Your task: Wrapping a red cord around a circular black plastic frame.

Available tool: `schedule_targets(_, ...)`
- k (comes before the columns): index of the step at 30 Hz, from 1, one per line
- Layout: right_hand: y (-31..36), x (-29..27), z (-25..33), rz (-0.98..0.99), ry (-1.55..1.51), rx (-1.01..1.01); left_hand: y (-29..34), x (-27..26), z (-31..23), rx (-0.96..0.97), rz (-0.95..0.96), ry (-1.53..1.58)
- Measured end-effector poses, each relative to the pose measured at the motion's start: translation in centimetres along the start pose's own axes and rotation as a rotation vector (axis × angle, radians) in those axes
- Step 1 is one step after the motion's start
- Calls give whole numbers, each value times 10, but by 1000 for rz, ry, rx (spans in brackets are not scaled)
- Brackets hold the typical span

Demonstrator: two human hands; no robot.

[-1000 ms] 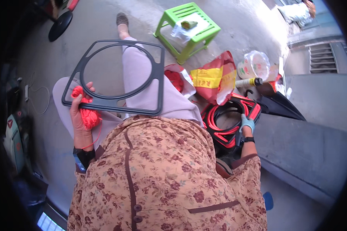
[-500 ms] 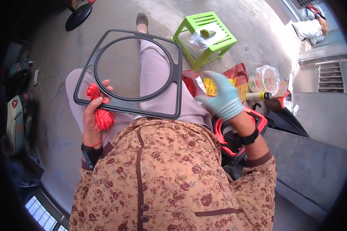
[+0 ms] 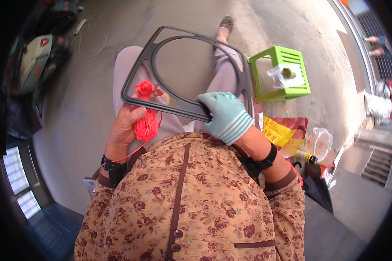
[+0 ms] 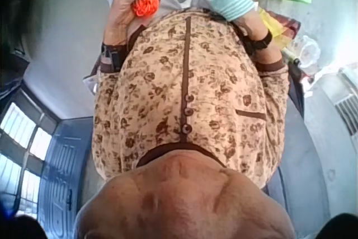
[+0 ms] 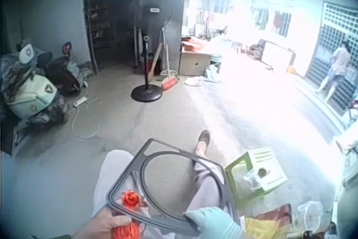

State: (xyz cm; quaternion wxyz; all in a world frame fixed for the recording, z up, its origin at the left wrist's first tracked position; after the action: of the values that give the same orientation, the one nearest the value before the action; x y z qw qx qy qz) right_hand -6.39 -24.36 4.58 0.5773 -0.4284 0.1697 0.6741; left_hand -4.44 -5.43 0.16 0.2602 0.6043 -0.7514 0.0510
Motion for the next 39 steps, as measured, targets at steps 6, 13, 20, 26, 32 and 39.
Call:
schedule_targets(6,-15,-4,-13,-137,-105,77,21,-27,-10,-49,-110,222)
schedule_targets(13,-35,-21,-16,-302,17,-28,67,-73,-119,615,-576,-621)
schedule_targets(20,-52,-21,4,-298,173,-231,102,-140,-113,464,-751,-125)
schedule_targets(26,-60,8,38,-162,118,-377,118,-139,-79,320,-735,131)
schedule_targets(32,-45,61,76,189,169,-651,120,-81,-121,448,-497,109)
schedule_targets(39,-13,60,99,149,73,-751,30,-2,-120,401,-311,-33)
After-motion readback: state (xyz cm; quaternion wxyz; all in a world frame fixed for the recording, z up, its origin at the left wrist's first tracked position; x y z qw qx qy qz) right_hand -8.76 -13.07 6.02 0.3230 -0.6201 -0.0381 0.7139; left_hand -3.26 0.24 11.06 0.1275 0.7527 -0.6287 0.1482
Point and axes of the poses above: each hand's wrist, its own y-axis away from the middle knuckle, its own x-axis out of the palm, z = x × y, the point moved 9 cm from there along -y, towards the middle knuckle, and after that the axes turned 11 degrees about -z, right-handed, at the moved point
